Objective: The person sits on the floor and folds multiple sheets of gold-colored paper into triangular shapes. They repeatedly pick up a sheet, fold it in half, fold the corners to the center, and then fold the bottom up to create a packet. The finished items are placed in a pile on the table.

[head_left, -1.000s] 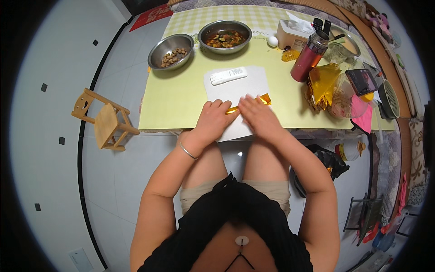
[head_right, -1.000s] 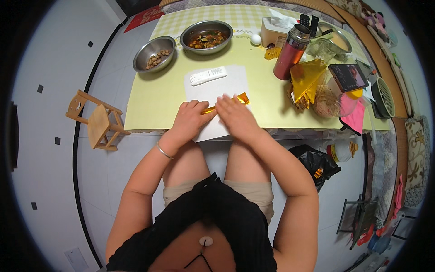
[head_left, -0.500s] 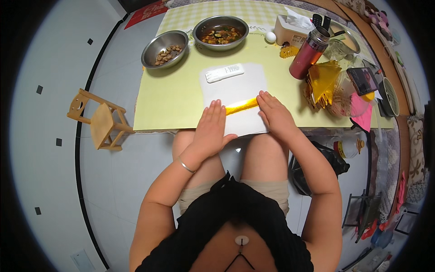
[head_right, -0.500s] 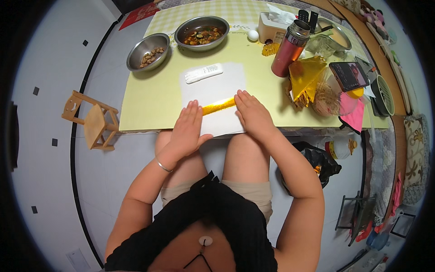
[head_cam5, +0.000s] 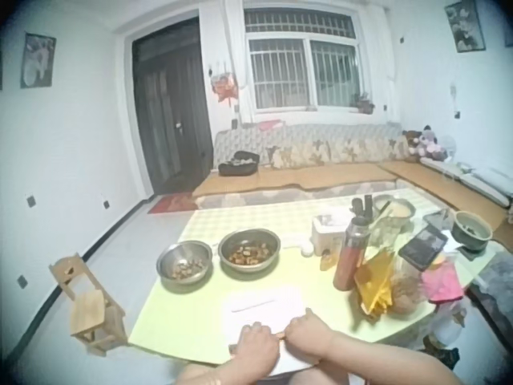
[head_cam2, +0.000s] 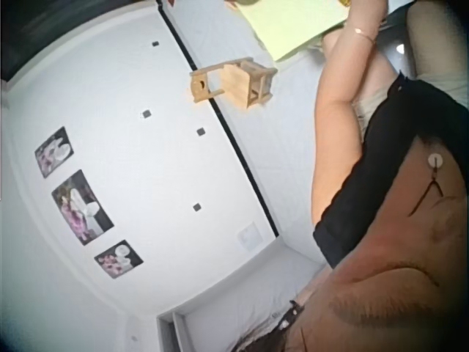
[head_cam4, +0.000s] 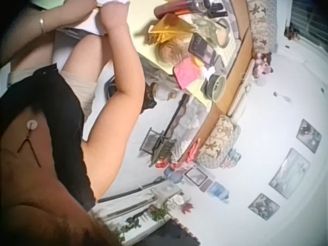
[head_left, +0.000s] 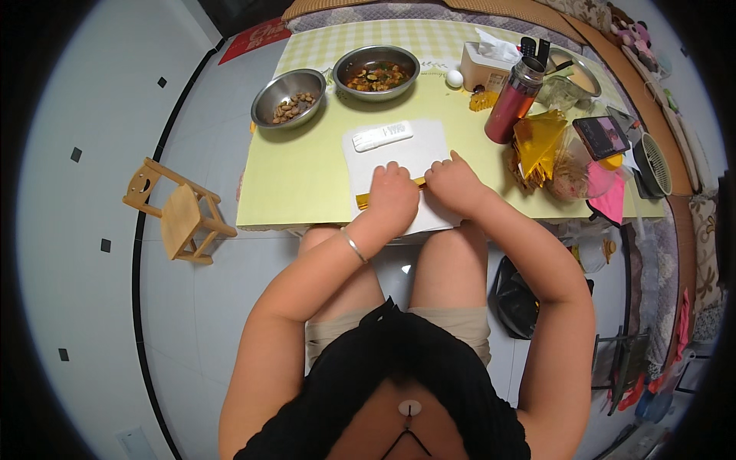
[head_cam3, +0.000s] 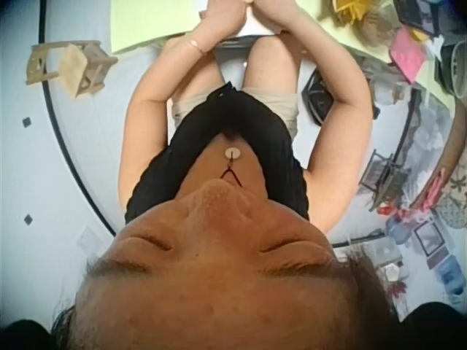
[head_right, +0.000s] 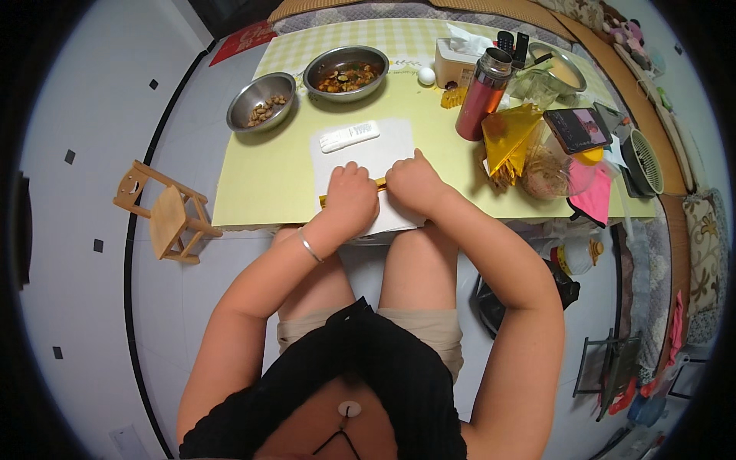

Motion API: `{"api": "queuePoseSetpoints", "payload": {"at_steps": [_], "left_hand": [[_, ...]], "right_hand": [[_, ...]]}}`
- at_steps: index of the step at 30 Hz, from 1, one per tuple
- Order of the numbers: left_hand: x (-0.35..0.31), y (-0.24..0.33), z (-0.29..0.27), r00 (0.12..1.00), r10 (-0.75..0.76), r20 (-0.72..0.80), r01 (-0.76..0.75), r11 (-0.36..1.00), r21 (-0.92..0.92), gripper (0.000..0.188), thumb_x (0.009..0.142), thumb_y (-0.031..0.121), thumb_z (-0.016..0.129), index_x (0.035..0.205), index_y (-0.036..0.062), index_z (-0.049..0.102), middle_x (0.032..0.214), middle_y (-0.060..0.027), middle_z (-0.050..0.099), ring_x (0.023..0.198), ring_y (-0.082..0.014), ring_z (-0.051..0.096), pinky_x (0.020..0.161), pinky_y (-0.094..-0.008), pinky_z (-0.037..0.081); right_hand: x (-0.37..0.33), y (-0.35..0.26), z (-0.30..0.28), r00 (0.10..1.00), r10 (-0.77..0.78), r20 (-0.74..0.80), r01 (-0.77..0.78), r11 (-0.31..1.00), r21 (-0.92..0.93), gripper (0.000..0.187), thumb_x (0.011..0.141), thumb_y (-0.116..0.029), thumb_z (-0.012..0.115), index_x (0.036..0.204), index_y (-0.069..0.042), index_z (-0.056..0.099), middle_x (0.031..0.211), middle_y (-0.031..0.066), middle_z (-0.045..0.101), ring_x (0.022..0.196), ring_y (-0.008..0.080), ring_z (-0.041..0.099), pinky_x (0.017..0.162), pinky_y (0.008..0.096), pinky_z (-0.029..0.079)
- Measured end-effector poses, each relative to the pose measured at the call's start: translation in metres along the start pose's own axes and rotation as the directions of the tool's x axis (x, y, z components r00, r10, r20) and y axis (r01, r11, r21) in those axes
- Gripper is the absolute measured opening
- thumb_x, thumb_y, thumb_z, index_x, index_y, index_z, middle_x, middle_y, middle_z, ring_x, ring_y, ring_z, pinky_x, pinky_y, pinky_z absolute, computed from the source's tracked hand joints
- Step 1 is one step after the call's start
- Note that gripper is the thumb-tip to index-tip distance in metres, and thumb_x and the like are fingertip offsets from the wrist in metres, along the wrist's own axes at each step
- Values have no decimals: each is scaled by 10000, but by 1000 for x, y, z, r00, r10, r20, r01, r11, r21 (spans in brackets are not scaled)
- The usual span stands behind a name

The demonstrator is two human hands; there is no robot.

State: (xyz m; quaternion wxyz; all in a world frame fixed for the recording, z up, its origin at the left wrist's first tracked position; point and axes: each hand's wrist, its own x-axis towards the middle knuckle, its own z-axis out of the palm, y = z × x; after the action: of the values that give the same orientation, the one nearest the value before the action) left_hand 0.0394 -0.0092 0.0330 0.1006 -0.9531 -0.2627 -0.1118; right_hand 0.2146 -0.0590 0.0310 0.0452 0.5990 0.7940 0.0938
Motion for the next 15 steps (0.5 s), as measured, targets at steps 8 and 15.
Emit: {"api": "queuePoseSetpoints", "payload": {"at_steps": [8, 15], "left_hand": [[61, -47, -39, 994, -84, 65, 81, 995, 54, 170, 831, 128, 613, 828, 76, 775, 903, -129, 743, 877, -299, 722, 734, -432, 580], [64, -102, -119, 987, 113, -111, -149, 900, -410, 189, 820, 46, 686, 955, 124, 794, 940, -94, 751, 925, -304, 715, 788, -395, 585]], "right_hand": [[-9, 21, 2, 747, 580, -325, -201, 663, 721, 639, 826, -180, 720, 1404, 7, 522, 1342, 247, 600, 1281, 410, 551, 1135, 473, 400], [-12, 37, 27, 718, 694, -48, 30, 38, 999, 1118, 751, -212, 855, 1606, 17, 172, 1643, 268, 237, 1526, 333, 275, 1237, 412, 243]]}}
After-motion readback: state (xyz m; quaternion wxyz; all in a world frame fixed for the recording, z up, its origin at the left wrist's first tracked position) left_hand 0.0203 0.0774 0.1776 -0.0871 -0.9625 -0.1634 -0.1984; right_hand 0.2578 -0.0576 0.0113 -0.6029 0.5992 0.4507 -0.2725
